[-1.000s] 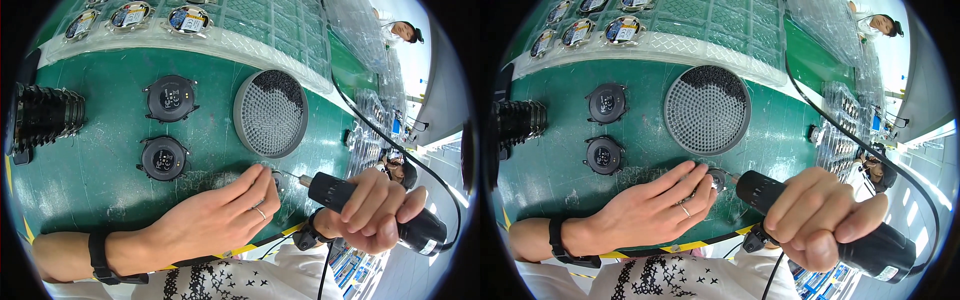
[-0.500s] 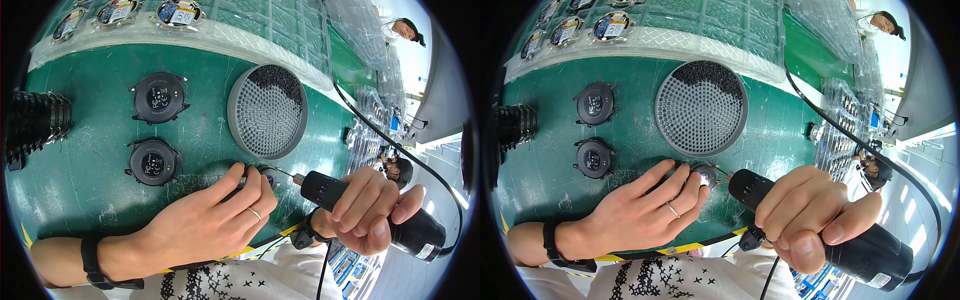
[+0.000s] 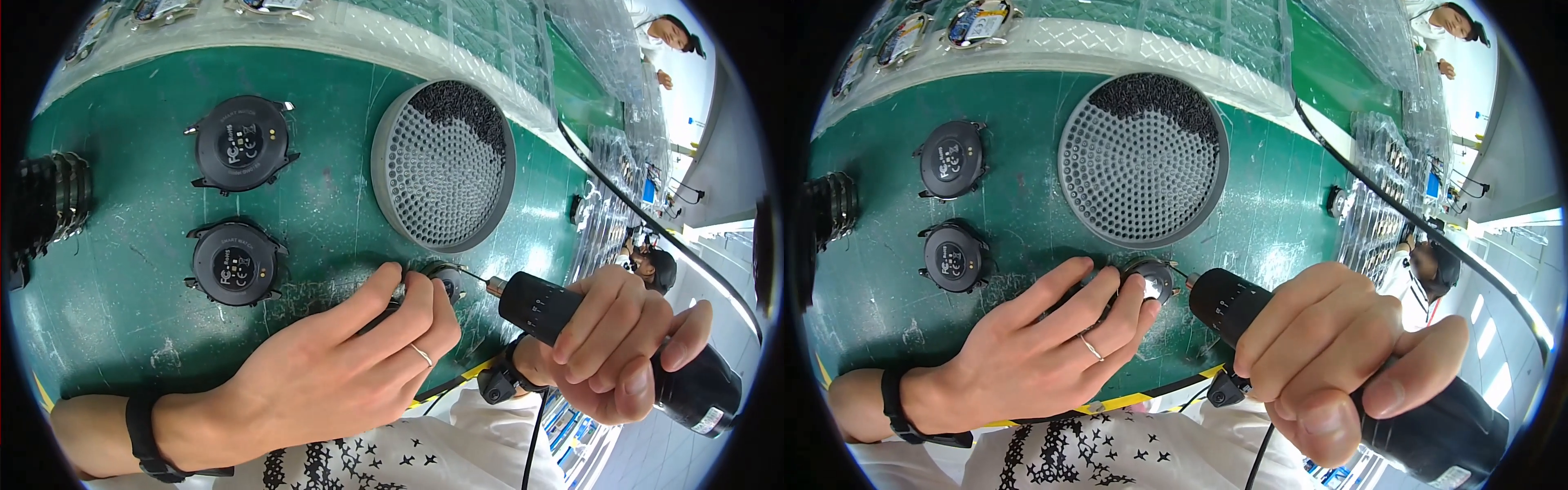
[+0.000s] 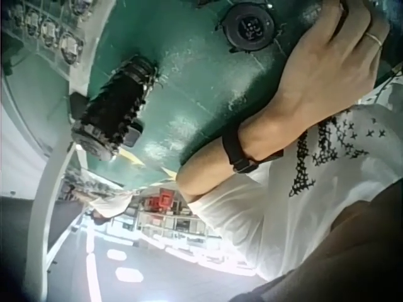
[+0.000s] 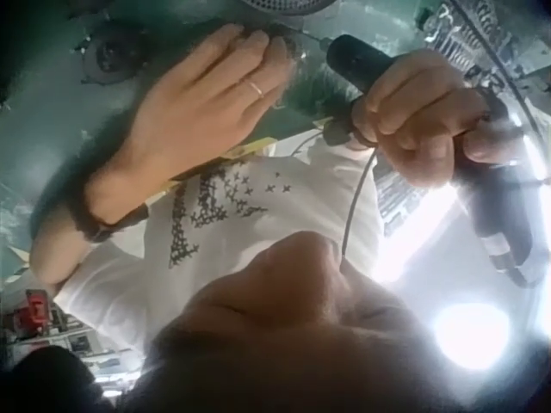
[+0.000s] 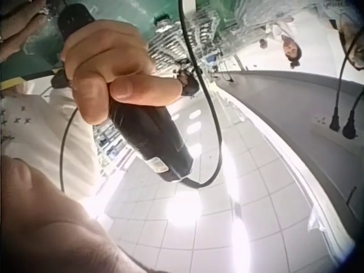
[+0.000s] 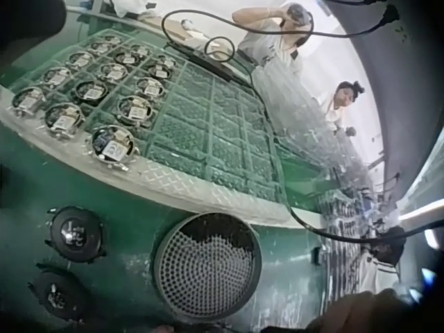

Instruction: The person picks up a watch backplate and places it onto a watch body, then uses an electric screwdriver to pick up screws from a tray and drive them into the backplate.

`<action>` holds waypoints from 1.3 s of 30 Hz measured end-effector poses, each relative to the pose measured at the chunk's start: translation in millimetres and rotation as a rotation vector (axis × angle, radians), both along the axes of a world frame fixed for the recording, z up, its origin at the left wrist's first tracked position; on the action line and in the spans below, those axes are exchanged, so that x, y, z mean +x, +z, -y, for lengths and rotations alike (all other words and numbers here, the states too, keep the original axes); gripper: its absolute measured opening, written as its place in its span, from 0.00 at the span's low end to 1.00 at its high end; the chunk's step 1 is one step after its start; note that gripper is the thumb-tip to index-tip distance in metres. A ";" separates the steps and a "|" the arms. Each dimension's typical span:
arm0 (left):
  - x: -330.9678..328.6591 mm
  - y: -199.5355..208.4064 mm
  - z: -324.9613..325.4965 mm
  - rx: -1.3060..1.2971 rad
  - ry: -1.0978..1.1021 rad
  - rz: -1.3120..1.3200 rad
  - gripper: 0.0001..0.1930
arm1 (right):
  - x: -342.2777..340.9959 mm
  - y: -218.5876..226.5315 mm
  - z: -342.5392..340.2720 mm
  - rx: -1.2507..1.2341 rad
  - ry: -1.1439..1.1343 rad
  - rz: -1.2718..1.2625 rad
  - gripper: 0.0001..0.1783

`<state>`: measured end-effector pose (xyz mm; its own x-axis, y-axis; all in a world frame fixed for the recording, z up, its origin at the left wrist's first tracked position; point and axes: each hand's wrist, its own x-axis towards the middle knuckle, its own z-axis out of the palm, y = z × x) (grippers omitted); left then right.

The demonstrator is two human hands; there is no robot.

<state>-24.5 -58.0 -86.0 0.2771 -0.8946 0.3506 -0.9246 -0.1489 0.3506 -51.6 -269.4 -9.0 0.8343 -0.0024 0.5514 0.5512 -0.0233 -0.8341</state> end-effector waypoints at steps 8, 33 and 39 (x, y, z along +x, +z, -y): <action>-6.7 -3.4 1.4 -0.039 0.017 -0.096 0.17 | 4.0 -3.4 -7.8 0.082 -0.075 0.012 0.14; -11.5 -8.1 16.0 -0.144 0.159 -0.202 0.13 | -25.0 2.3 3.3 0.091 -0.203 -0.116 0.13; -9.6 -12.4 9.7 -0.143 0.110 -0.194 0.14 | -11.8 -4.1 2.2 0.101 -0.105 -0.111 0.12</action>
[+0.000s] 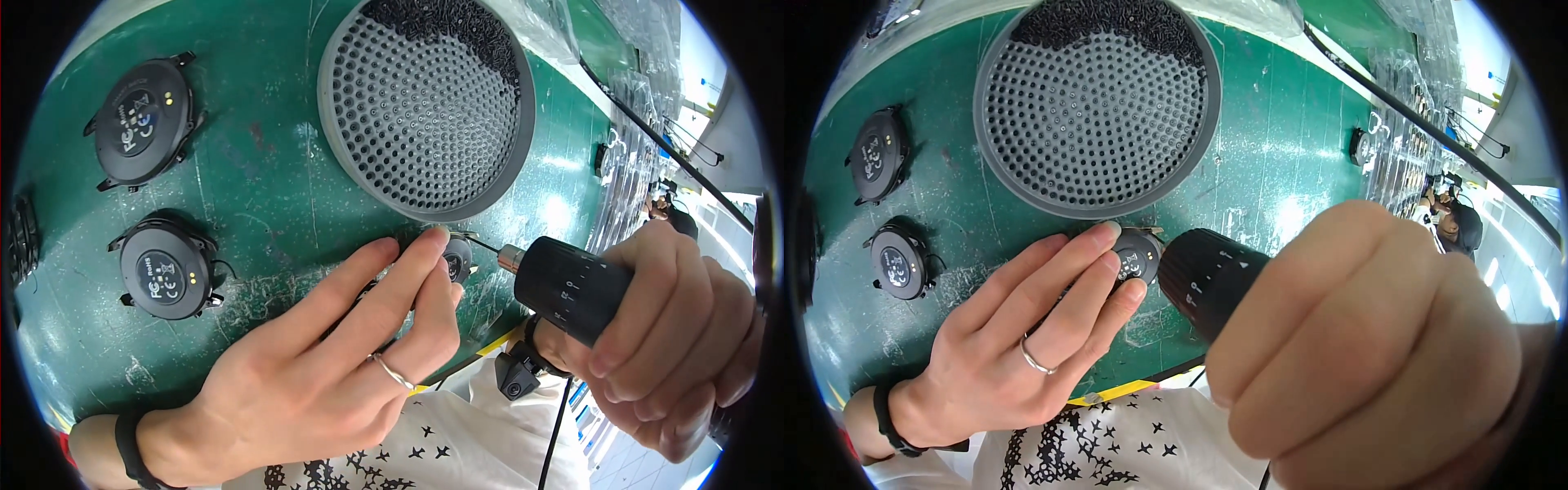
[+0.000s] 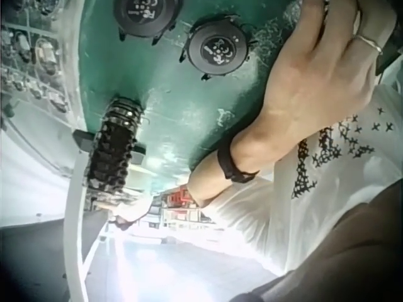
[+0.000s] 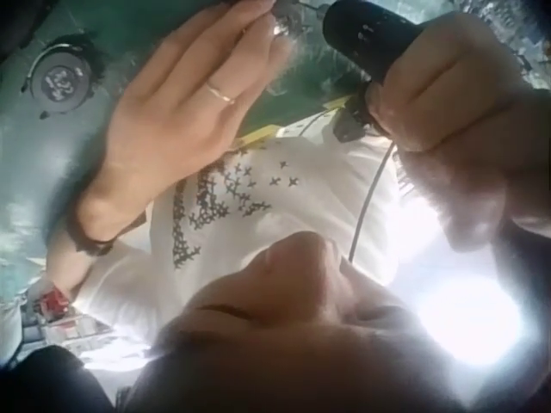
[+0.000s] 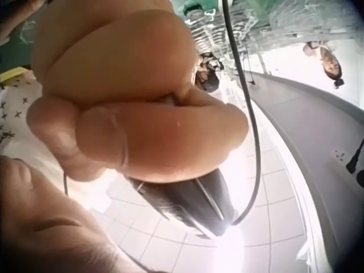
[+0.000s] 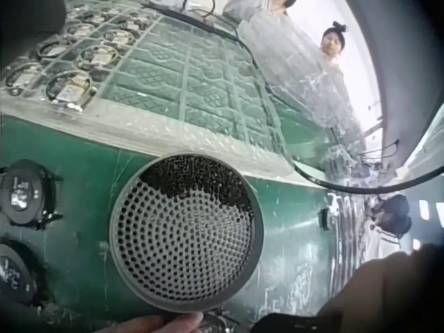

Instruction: The person picks up a watch backplate and places it onto a watch body, then uses an electric screwdriver to pick up screws from a tray and drive them into the backplate.

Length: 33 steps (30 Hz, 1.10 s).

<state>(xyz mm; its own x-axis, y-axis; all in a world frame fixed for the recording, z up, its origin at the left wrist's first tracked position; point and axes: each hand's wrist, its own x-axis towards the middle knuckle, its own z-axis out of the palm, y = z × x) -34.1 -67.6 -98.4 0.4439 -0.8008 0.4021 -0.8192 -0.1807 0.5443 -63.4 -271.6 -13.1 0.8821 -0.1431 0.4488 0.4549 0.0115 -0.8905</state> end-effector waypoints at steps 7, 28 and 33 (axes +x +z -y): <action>5.2 1.8 -3.9 0.016 -0.065 0.050 0.18 | 12.1 11.5 -1.0 -0.146 0.173 -0.038 0.10; 10.1 6.9 -9.3 0.136 -0.133 0.077 0.28 | 27.5 1.7 9.3 -0.072 0.047 0.078 0.11; 10.5 8.0 -10.8 0.135 -0.125 0.115 0.26 | 28.2 1.7 7.3 -0.054 0.053 0.057 0.11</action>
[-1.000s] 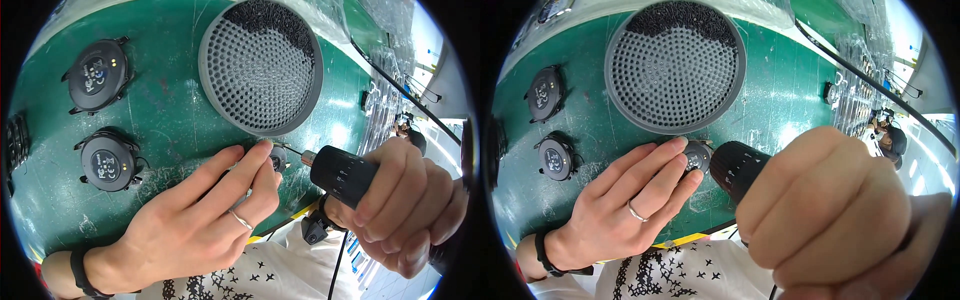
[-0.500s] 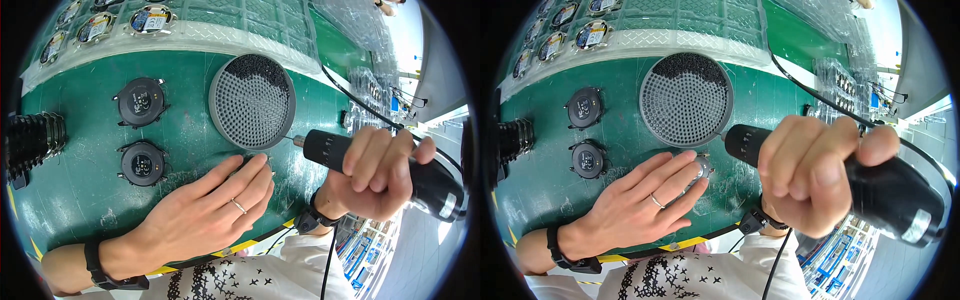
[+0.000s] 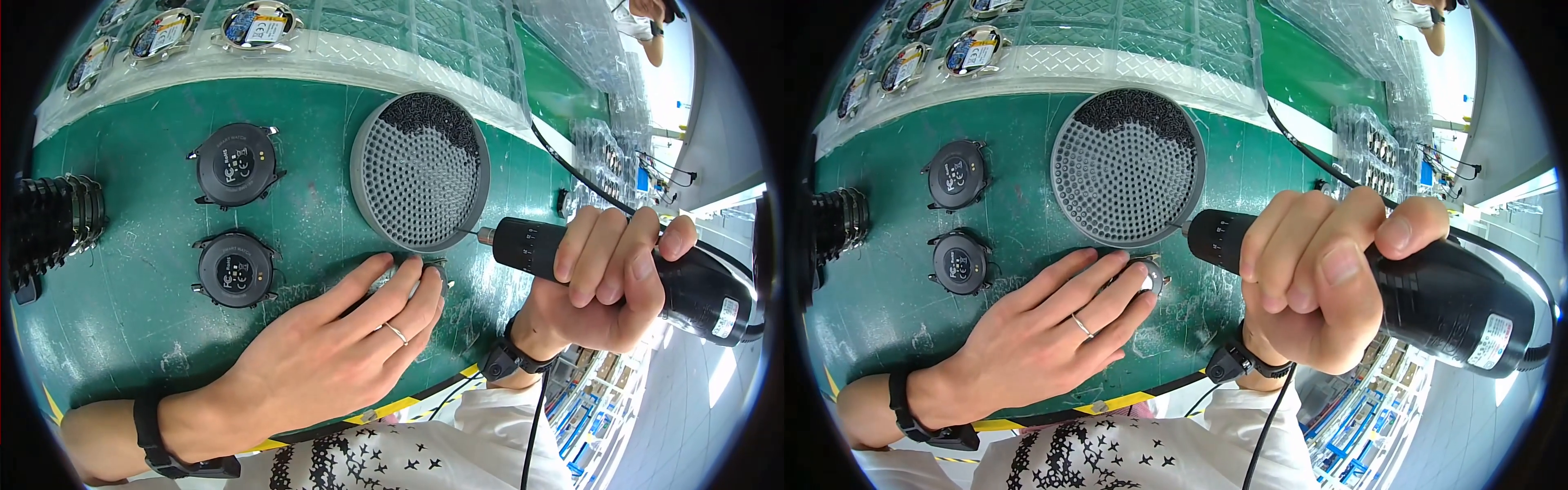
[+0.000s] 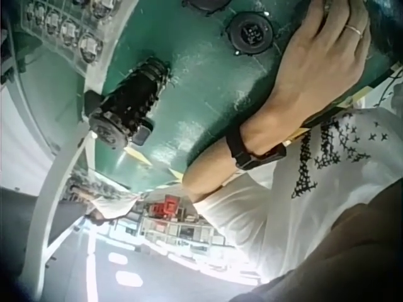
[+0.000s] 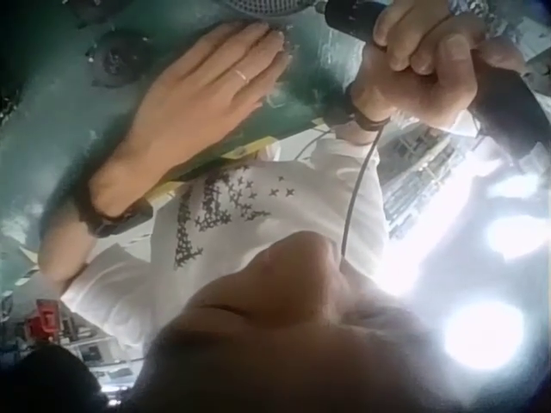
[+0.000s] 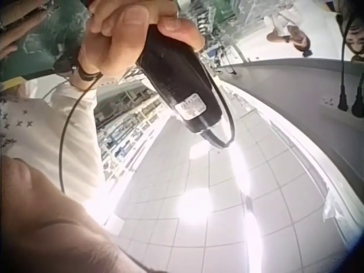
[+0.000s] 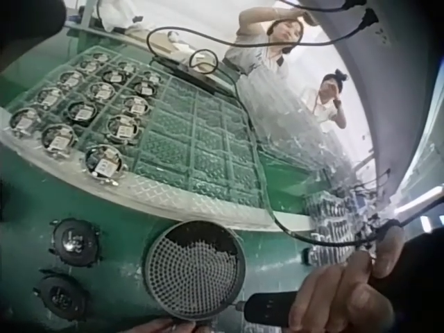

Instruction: The person picks up a watch backplate and places it onto a watch body, then uses an electric screwdriver to pick up screws from a tray and drive them into the backplate.

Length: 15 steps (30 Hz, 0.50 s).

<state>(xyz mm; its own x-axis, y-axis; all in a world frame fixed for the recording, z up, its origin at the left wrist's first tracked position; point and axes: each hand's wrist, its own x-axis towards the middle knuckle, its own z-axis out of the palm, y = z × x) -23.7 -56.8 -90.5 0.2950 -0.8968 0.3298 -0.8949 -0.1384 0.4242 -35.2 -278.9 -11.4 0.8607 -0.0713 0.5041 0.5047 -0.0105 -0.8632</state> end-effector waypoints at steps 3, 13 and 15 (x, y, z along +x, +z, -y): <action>-0.5 0.0 0.1 0.006 0.003 0.002 0.26 | 1.0 -0.3 0.4 -0.004 0.004 -0.003 0.11; -1.6 2.5 -2.6 0.018 0.061 0.016 0.31 | -15.1 17.3 3.8 0.120 -0.005 0.173 0.08; -2.7 1.4 -1.7 0.018 0.057 0.005 0.31 | -22.9 19.4 4.5 0.170 0.005 0.233 0.10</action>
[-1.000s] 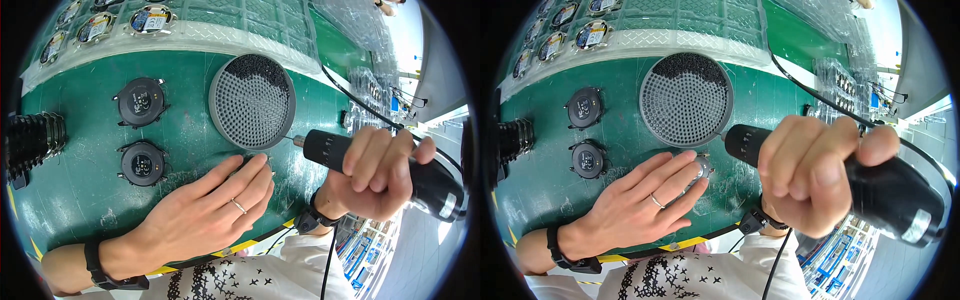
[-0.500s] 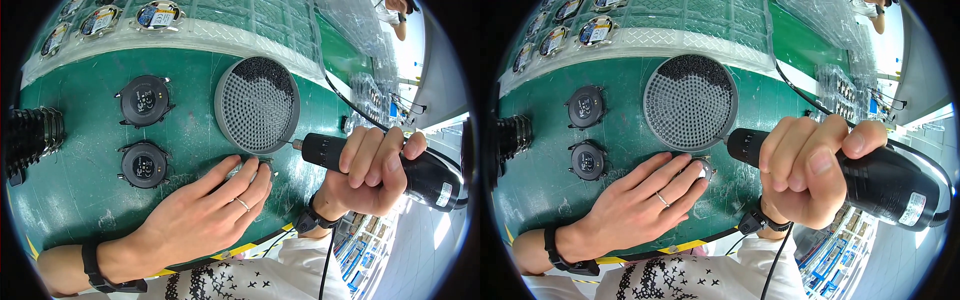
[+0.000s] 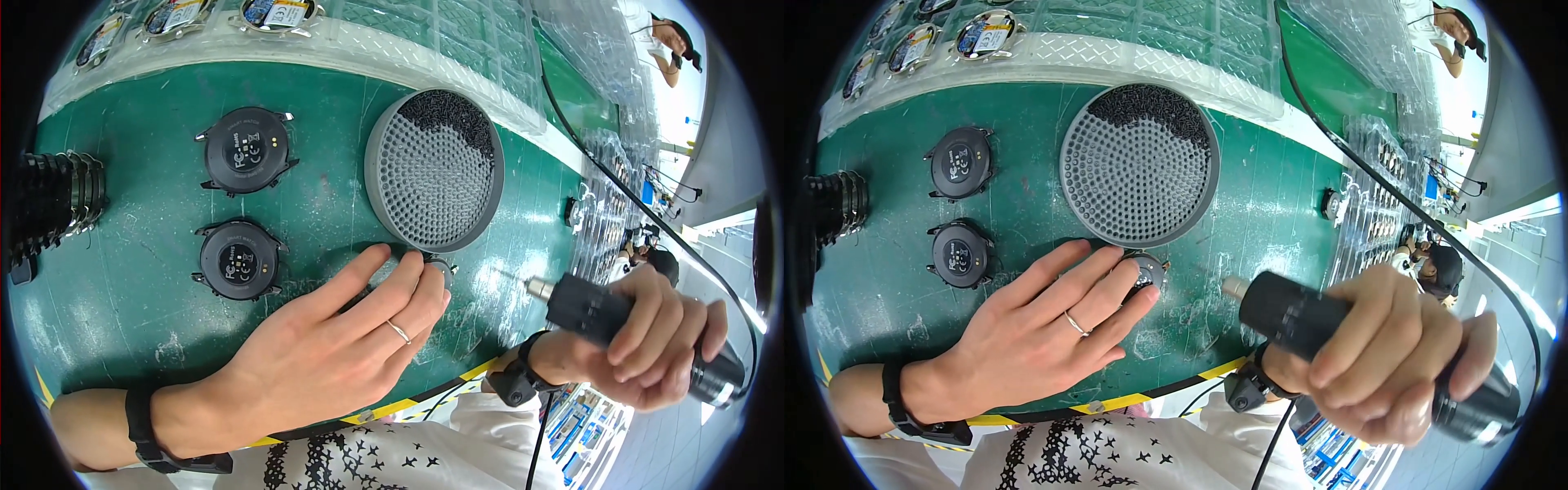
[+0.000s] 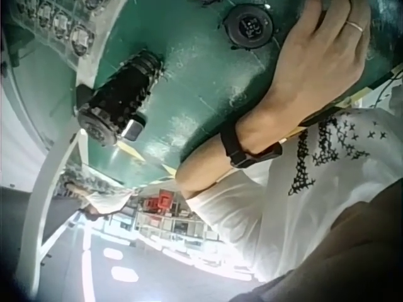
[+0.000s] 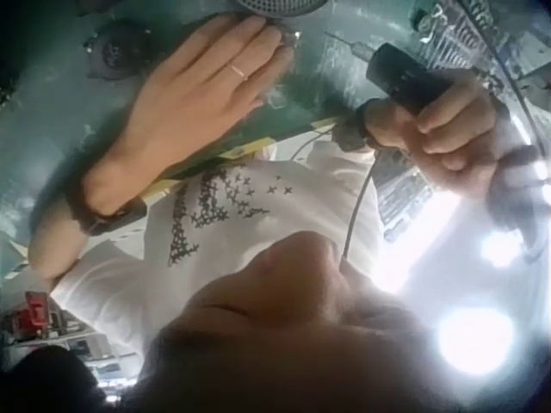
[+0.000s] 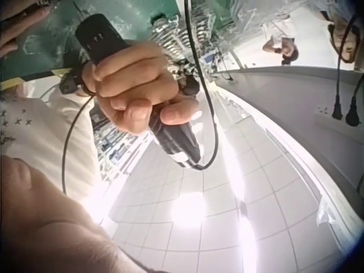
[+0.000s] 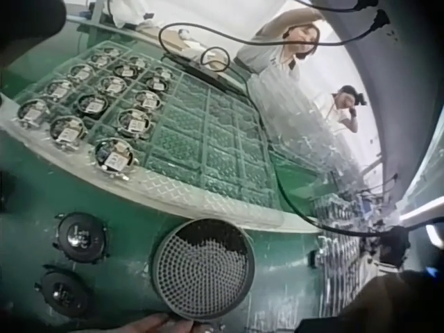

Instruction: The person picks up a watch backplate and places it onto a watch body, then uses an electric screwdriver to pick up screws from a tray and drive them into the backplate.

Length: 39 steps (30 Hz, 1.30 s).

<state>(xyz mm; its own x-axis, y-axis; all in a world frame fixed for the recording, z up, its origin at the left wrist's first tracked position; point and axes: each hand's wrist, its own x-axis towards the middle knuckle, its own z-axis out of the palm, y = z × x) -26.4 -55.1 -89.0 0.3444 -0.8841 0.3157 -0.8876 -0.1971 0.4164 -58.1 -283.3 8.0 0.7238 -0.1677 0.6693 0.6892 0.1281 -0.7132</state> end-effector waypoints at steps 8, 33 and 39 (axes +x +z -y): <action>0.7 -1.0 1.9 0.016 0.003 -0.031 0.30 | 1.5 -14.5 -8.2 -0.177 0.062 -0.141 0.14; -2.6 -2.4 2.6 -0.019 0.030 -0.071 0.24 | 6.8 -24.4 -12.3 -0.133 0.197 -0.164 0.17; -4.8 -4.9 4.9 -0.038 0.055 -0.042 0.23 | 8.7 -30.9 -22.1 -0.031 0.057 -0.102 0.17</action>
